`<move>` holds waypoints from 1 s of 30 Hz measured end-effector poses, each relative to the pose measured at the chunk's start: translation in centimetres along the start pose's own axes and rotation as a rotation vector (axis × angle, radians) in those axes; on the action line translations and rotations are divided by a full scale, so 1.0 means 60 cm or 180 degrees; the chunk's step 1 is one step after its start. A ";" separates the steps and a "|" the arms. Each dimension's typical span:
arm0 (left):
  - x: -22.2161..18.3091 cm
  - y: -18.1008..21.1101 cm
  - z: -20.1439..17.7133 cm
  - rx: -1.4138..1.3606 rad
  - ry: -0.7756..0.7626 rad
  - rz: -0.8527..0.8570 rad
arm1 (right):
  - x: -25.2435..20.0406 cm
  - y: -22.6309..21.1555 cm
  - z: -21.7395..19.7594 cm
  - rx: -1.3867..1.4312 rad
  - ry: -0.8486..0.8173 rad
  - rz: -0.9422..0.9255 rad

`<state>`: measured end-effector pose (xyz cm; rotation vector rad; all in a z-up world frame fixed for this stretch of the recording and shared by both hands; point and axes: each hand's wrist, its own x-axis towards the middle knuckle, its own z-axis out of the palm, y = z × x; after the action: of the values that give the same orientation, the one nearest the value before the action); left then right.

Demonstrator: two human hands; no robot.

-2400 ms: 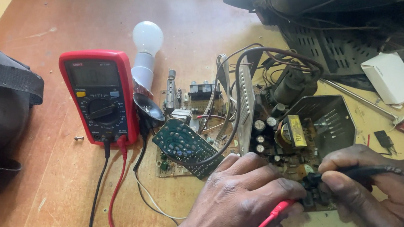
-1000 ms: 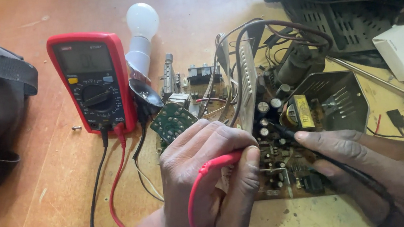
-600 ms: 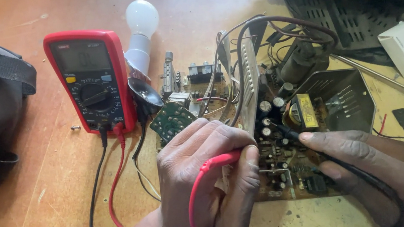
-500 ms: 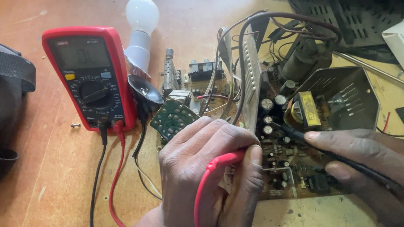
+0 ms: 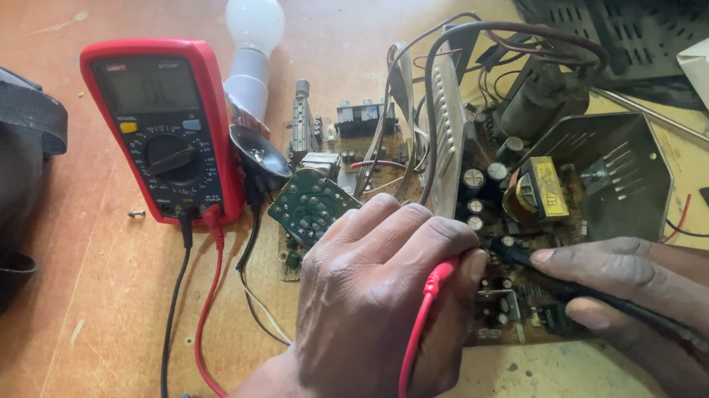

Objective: Testing an electronic circuit board using a digital multimeter to diagnose faults by checking various components and solder joints.

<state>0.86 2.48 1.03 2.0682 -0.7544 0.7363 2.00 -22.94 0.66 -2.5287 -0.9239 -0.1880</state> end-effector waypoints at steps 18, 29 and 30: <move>-0.001 -0.003 0.000 -0.0028 -0.0034 -0.0018 | 0.003 -0.012 -0.005 0.0148 -0.0044 0.0318; 0.005 0.008 -0.009 -0.0407 -0.0089 0.0022 | -0.012 -0.036 0.010 0.0596 0.0671 0.0825; 0.005 0.008 -0.009 -0.0421 -0.0097 0.0032 | -0.012 -0.041 0.009 0.0611 0.0639 0.0949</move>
<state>0.57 2.60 1.75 1.9612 -0.8093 0.6444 -0.13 -21.45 0.86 -2.3803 -0.4576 -0.2422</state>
